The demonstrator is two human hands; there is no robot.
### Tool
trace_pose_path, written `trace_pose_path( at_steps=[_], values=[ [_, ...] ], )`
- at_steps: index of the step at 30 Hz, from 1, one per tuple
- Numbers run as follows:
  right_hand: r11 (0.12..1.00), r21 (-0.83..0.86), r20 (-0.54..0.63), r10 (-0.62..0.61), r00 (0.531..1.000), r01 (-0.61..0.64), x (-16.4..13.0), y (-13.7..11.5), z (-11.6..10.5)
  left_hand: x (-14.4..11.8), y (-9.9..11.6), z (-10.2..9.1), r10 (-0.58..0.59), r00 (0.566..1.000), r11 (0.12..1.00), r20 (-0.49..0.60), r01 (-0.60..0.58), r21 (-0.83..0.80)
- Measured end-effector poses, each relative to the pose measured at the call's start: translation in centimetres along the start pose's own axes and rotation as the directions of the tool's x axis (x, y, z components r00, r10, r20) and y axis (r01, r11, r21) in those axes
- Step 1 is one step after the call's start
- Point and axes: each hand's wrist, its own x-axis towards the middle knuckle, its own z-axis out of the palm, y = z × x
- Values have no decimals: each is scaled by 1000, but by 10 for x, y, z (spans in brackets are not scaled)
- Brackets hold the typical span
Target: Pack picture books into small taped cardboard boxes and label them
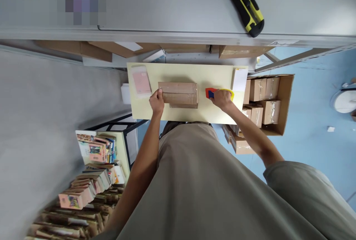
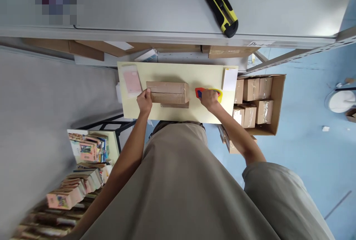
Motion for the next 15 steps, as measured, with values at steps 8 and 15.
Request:
trace_pose_path(
  at_steps=[8,15],
  values=[
    [914,390,-50,143,988,-113,-53,11,22,3,8,-14,16,998,1000,54,-18,23],
    [619,767,-219,1,976,171,-118,-25,-2,-58,79,-44,578,815,809,41,-566,-162]
  ],
)
